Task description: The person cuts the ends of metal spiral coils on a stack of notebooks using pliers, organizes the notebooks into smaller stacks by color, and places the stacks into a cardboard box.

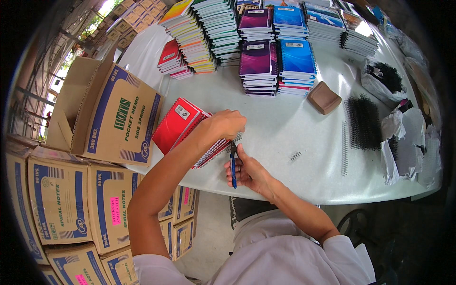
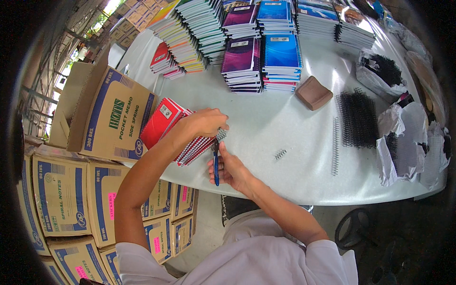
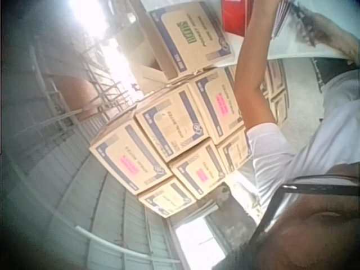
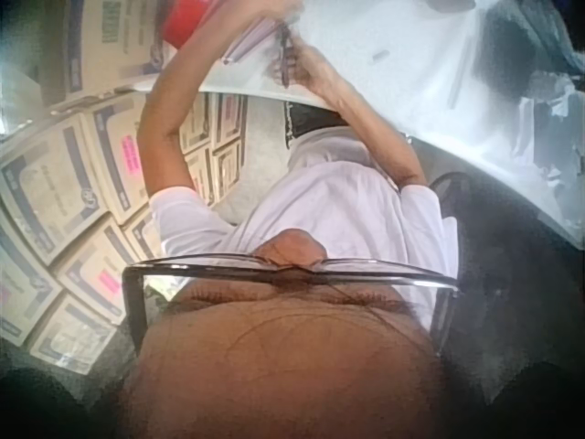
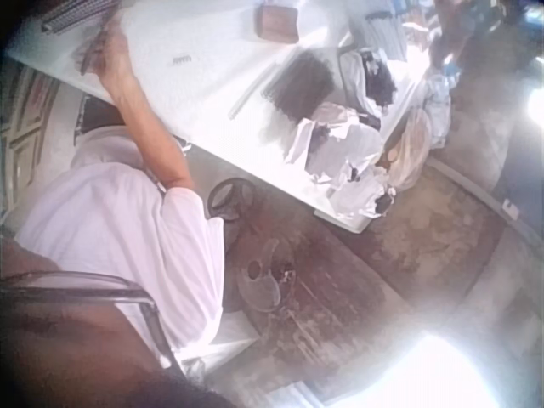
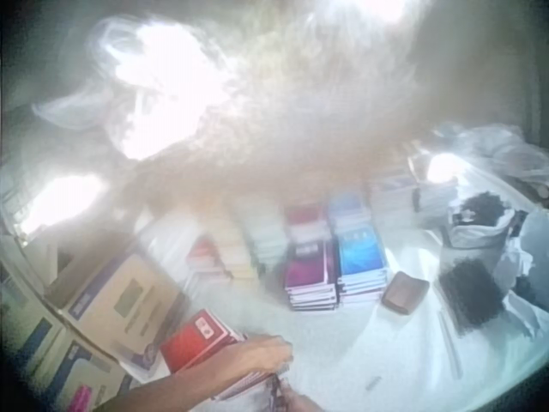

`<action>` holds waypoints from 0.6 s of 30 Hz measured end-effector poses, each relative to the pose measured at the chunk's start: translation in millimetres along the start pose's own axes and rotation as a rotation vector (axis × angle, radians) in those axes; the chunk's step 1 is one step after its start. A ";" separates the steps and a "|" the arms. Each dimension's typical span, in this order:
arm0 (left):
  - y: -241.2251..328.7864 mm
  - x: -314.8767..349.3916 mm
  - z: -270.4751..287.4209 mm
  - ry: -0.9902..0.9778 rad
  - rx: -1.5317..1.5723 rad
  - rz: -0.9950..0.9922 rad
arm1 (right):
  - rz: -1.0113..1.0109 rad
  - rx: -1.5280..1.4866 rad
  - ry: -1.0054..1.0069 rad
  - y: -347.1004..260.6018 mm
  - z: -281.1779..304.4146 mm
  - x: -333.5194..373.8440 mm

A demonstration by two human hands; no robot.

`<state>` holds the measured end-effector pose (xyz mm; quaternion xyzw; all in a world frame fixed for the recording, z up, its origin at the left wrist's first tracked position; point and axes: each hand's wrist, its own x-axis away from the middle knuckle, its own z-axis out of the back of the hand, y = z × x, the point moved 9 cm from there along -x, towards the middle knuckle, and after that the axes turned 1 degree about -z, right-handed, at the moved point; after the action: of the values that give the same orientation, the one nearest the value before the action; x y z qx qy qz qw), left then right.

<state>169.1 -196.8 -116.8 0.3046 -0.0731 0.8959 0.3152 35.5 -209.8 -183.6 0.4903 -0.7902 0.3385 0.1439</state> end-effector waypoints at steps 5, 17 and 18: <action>-1.8 -1.0 -2.4 0.014 -0.002 -0.019 | -0.041 0.018 -0.014 1.5 -0.8 2.2; -1.7 -1.9 -5.4 -0.020 -0.006 -0.002 | -0.068 0.017 -0.133 9.7 2.1 -7.3; -2.2 -1.7 -6.0 -0.018 0.006 0.003 | -0.051 0.025 -0.083 7.0 1.4 -2.9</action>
<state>168.5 -194.0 -122.8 0.3136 -0.0740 0.8937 0.3122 31.0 -206.8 -189.0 0.5256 -0.7784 0.3241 0.1134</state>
